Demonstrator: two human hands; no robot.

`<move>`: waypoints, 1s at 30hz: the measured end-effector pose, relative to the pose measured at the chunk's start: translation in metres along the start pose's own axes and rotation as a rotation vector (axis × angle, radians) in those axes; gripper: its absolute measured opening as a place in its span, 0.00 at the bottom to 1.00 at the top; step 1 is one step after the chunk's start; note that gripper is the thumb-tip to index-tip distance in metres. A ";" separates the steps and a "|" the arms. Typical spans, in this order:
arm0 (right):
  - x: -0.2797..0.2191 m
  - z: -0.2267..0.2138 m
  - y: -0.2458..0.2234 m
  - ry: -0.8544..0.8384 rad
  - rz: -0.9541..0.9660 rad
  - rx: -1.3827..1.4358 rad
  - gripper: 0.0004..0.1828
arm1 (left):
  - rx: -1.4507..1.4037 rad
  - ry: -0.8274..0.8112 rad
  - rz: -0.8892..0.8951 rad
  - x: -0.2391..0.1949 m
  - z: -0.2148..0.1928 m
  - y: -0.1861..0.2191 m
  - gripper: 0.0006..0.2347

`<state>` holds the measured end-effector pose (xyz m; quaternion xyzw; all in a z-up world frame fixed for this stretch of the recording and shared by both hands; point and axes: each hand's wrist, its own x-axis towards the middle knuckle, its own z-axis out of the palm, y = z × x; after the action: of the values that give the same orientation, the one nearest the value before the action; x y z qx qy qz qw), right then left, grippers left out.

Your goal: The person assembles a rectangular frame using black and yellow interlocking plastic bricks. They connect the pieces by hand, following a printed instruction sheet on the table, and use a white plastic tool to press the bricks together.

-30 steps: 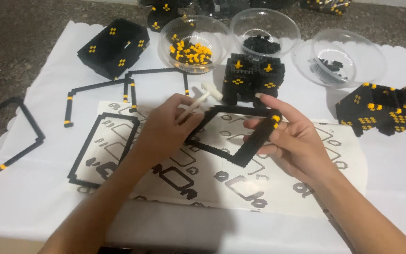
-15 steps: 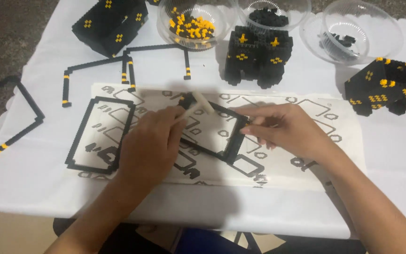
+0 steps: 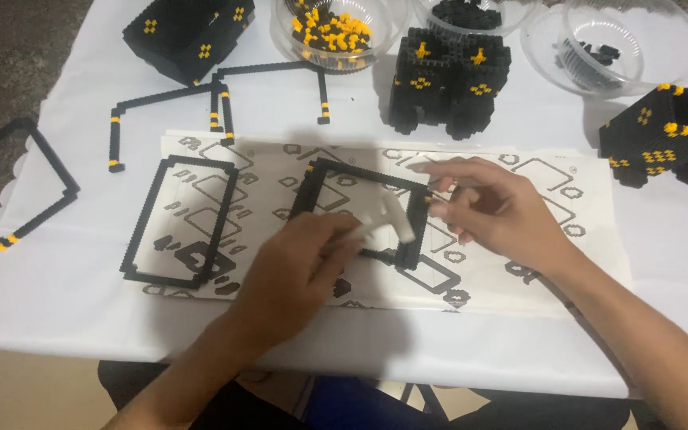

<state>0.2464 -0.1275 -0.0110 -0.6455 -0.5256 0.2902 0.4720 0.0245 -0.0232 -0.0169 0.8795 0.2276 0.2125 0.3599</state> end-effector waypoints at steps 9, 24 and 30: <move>-0.010 0.000 -0.003 -0.077 -0.243 -0.230 0.33 | -0.148 0.089 0.114 -0.008 0.002 0.019 0.11; -0.010 -0.011 0.008 -0.254 -0.225 -0.384 0.41 | 0.328 0.022 0.189 -0.048 0.028 0.005 0.24; -0.008 -0.014 0.008 -0.262 -0.224 -0.361 0.42 | 0.304 0.058 0.188 -0.045 0.024 0.011 0.25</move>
<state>0.2596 -0.1397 -0.0140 -0.6140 -0.6939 0.2190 0.3060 0.0038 -0.0685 -0.0342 0.9347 0.1842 0.2336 0.1945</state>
